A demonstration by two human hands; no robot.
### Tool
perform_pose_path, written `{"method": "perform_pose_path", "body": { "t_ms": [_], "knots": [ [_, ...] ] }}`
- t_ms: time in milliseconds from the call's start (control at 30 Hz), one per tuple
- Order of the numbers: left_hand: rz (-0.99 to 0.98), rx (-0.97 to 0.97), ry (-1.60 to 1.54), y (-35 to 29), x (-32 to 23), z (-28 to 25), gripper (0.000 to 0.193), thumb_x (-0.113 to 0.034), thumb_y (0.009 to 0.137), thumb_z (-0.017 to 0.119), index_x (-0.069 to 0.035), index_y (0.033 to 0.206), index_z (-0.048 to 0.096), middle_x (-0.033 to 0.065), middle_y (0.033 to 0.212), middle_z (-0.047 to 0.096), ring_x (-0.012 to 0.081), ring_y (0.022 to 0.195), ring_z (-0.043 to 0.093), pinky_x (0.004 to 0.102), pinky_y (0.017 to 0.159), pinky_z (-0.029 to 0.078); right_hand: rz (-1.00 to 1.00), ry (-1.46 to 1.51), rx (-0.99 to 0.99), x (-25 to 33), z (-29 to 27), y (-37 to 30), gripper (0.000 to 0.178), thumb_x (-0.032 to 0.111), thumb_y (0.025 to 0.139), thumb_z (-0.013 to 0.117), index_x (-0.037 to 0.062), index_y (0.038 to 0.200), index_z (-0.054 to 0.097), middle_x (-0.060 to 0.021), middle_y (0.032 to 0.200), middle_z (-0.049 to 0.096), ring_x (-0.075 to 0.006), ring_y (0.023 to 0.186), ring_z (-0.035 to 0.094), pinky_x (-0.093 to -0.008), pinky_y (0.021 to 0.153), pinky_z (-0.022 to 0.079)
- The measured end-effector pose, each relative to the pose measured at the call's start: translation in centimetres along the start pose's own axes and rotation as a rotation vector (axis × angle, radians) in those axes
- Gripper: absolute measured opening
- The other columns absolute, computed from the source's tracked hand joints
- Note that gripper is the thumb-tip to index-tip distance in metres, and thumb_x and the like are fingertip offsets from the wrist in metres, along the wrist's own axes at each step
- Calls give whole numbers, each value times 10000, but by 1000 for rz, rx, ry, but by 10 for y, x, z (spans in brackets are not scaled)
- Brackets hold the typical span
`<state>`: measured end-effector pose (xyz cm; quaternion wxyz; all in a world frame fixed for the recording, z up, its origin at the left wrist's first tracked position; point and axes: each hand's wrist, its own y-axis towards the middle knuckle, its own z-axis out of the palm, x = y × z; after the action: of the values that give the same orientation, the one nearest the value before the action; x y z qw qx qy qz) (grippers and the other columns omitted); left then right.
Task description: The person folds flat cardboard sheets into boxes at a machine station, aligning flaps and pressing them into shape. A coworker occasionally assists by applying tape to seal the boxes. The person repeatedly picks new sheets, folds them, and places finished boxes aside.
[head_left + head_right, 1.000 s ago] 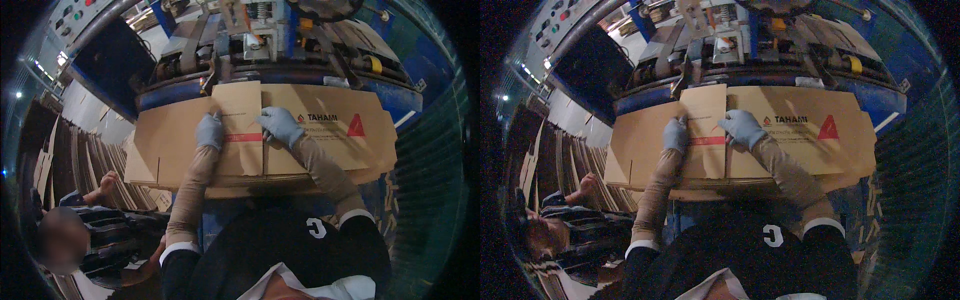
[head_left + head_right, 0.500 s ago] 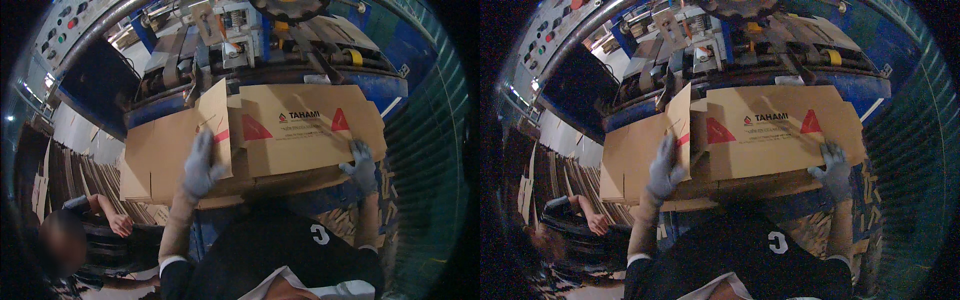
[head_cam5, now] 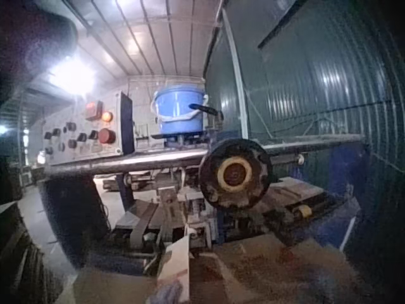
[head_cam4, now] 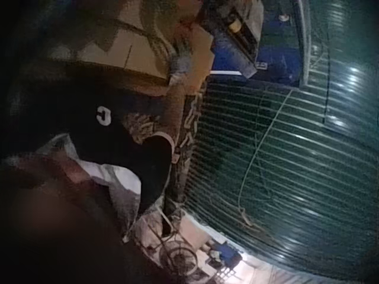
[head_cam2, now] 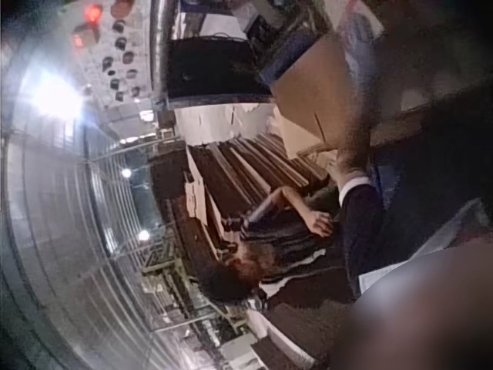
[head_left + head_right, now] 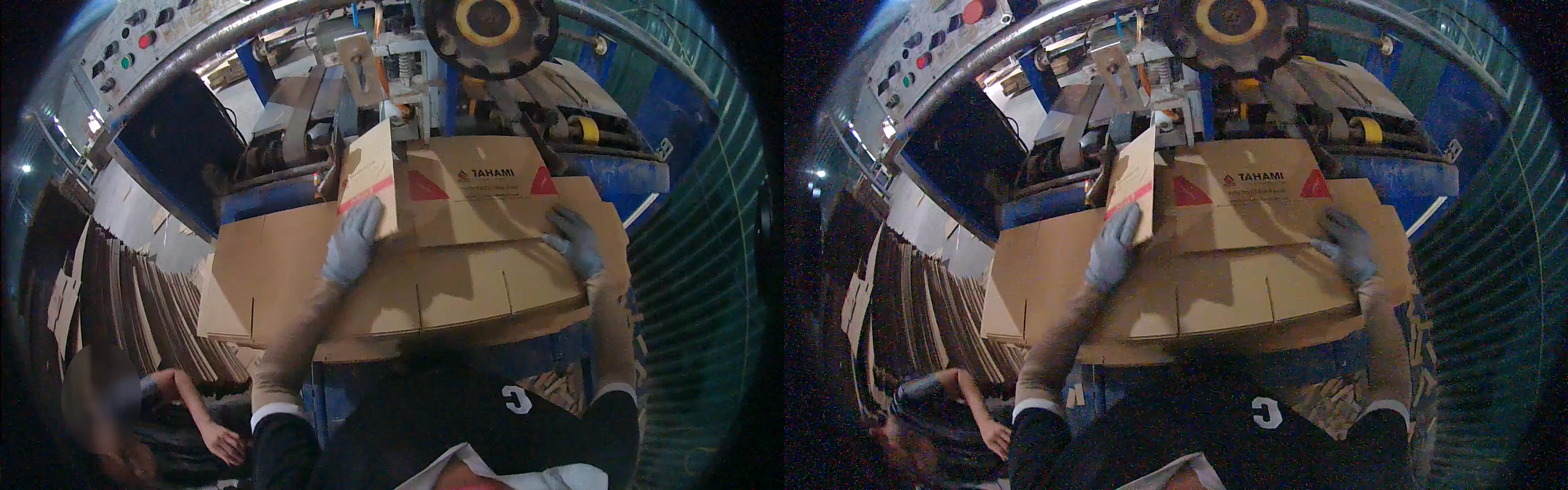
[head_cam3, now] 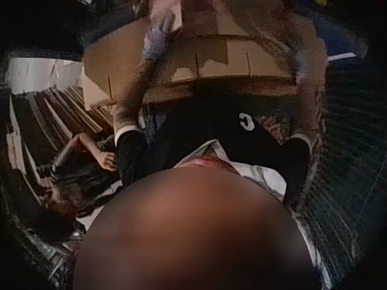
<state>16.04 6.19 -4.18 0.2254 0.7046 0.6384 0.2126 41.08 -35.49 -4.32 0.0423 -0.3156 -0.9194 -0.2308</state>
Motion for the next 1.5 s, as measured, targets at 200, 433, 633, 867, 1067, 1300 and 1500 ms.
{"method": "perform_pose_path", "body": {
  "t_ms": [200, 433, 633, 867, 1067, 1300, 1500],
  "knots": [
    [-217, -67, 137, 58, 48, 37, 551, -134, 857, 501, 10, 1374, 379, 191, 1376, 451, 333, 1281, 428, 449, 1068, 331, 89, -44, -115, -9, 48, 72, 407, 307, 832, 658, 73, 1164, 633, -164, 1300, 553, -365, 1248, 466, -430, 1035, 394],
    [-480, -155, 187, 36, 14, 22, 838, -359, 799, 665, 58, 1415, 279, 232, 1421, 372, 395, 1346, 317, 515, 1109, 220, 73, -172, -211, 25, 26, 71, 403, 259, 883, 580, 67, 1236, 554, -187, 1339, 498, -408, 1247, 443, -460, 1044, 379],
    [-1247, -689, 454, -115, -4, -82, 665, -298, 869, 669, 64, 1354, 392, 255, 1326, 480, 390, 1237, 442, 450, 1035, 362, 632, 319, -526, 28, -7, -55, 489, 301, 920, 568, 8, 1302, 482, -244, 1389, 432, -408, 1271, 411, -427, 1044, 377],
    [-1619, -623, 227, -206, 17, -73, 487, -307, 927, 567, 37, 1266, 500, 293, 1232, 498, 431, 1142, 467, 490, 985, 375, 688, -600, -270, -33, 16, -129, 481, 362, 941, 546, -15, 1238, 518, -255, 1215, 553, -400, 1085, 536, -454, 938, 429],
    [-1303, -560, 10, -230, 14, -98, 337, -207, 953, 485, 43, 1174, 532, 213, 1154, 526, 313, 1108, 537, 403, 897, 483, -116, -527, 53, 6, 19, -32, 313, 192, 904, 591, 108, 1206, 593, -130, 1030, 624, -265, 990, 594, -352, 844, 499],
    [-1464, -1266, -706, -217, 16, -141, 471, -233, 917, 530, 44, 1297, 507, 137, 1280, 544, 280, 1199, 483, 412, 1021, 350, 118, -154, 348, 124, 64, 122, 790, 561, 892, 464, -6, 1427, 342, -235, 1464, 349, -371, 1351, 349, -444, 1132, 247],
    [-1273, -1486, -1060, -216, 13, -162, 514, -237, 969, 473, 89, 1350, 360, 206, 1454, 335, 356, 1325, 359, 469, 1097, 317, 51, 58, 104, 133, 9, 45, 689, 430, 891, 569, -12, 1387, 386, -270, 1406, 406, -382, 1322, 374, -439, 1104, 275]
  ]
}}
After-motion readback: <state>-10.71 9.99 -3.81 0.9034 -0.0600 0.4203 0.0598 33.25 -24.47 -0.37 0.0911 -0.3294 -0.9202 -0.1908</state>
